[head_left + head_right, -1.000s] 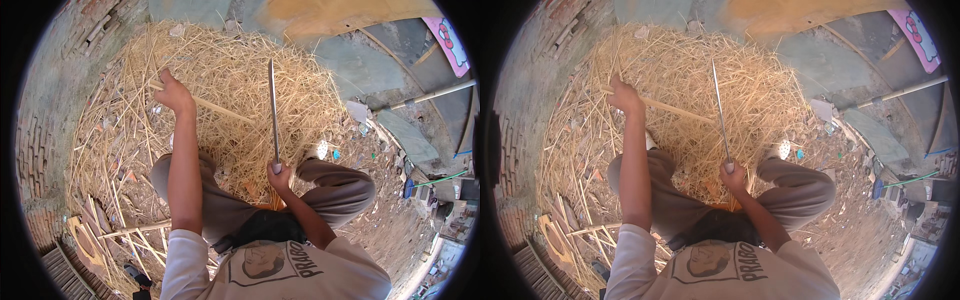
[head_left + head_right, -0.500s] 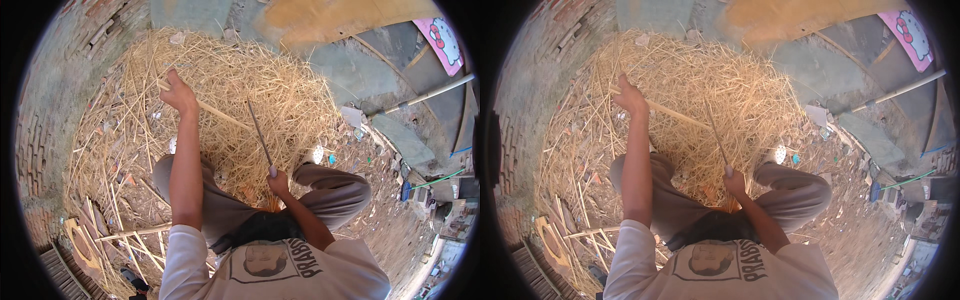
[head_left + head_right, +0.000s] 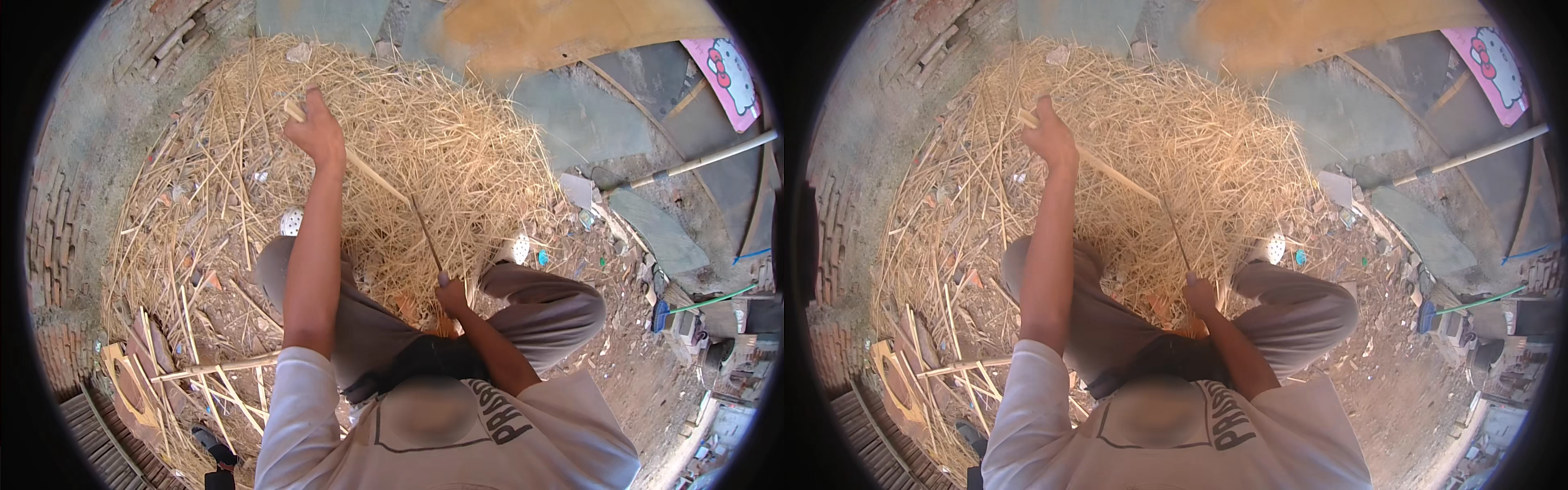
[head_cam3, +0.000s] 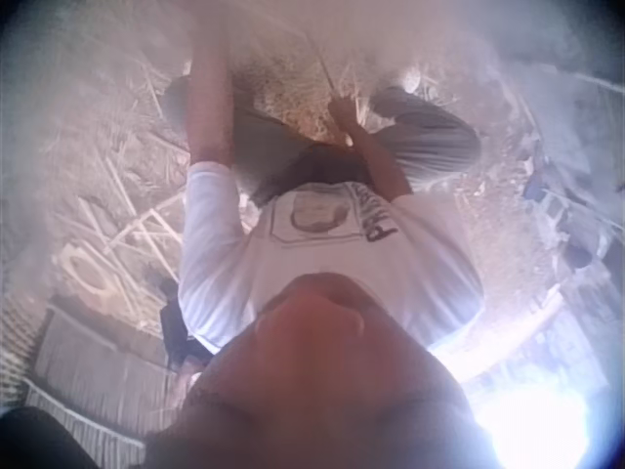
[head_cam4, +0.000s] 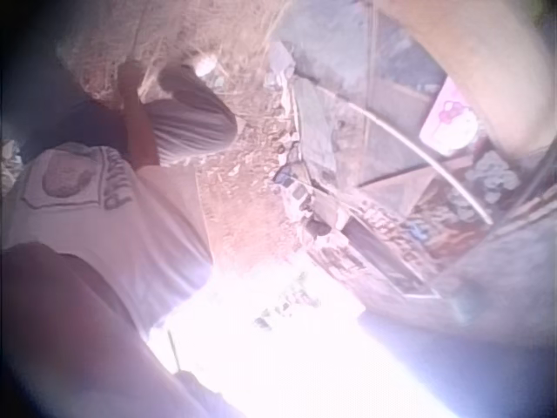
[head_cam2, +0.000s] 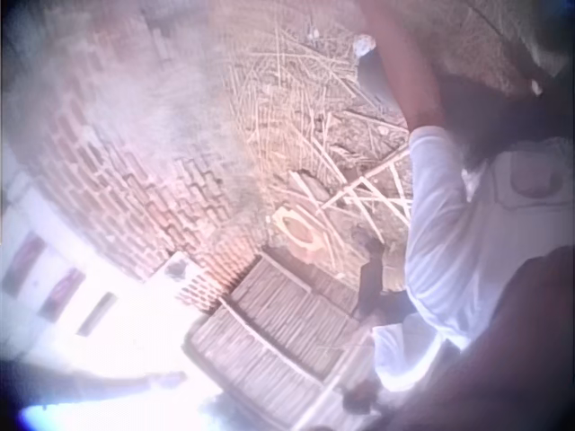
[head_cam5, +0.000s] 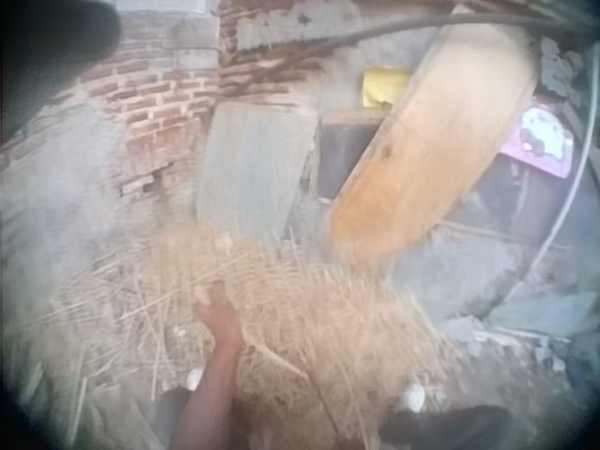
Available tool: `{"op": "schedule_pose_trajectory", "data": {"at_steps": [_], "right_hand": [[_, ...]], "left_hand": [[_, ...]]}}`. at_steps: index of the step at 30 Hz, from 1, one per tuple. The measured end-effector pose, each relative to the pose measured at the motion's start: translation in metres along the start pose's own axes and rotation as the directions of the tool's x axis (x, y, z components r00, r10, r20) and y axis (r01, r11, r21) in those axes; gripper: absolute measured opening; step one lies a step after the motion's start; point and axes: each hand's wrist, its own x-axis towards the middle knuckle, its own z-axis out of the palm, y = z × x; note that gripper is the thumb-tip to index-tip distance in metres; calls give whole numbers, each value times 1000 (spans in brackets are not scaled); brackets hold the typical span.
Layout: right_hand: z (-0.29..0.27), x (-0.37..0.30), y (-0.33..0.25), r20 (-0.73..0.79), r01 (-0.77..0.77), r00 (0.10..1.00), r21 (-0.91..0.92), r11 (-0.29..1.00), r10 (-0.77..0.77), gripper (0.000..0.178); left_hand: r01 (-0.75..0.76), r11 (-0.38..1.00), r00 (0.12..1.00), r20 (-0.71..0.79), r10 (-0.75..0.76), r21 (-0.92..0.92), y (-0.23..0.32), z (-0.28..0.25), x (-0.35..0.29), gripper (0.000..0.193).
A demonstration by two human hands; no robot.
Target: The person sits on a pile of straw and uses a red utility knife to shave the surface of a long bamboo stick. They hold the stick with one hand and scrape the blade along its length to remove the outer layer. Later, they use a machete to split the bamboo stick lengthwise.
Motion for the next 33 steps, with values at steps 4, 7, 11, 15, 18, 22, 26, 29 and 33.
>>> {"op": "schedule_pose_trajectory", "data": {"at_steps": [4,7,11,15,18,22,26,29,33], "right_hand": [[-17,1,-11,196,-171,975,340,925,109,30],[-43,-38,-58,-174,219,971,381,898,-162,20],[-70,-63,-106,-410,524,836,402,751,-364,19],[-33,-45,-73,-295,388,910,350,853,-293,22],[-14,-26,-23,3,66,998,-42,997,-66,38],[-3,-13,-11,111,-160,983,153,975,144,43],[-27,-16,-32,68,-29,998,363,931,4,30],[-44,-37,-63,-357,432,882,356,829,-307,16],[-76,-58,-112,-485,619,779,493,611,-398,7]], "left_hand": [[15,1000,1000,-24,-15,-4,1,-4,-2,44],[1,1000,1000,-26,-2,-25,-4,-8,4,45],[-9,1000,998,-55,10,8,-14,-16,8,44],[3,1000,996,-85,-2,17,-6,-15,8,44],[81,996,993,-91,-79,22,2,-11,6,42],[40,999,999,-9,-40,-33,1,-13,-7,42],[1,999,999,-36,-2,-33,-12,-11,7,42],[-51,998,997,-58,49,-45,-20,-11,10,41],[-17,999,998,-66,15,-27,-17,-20,11,41]]}}
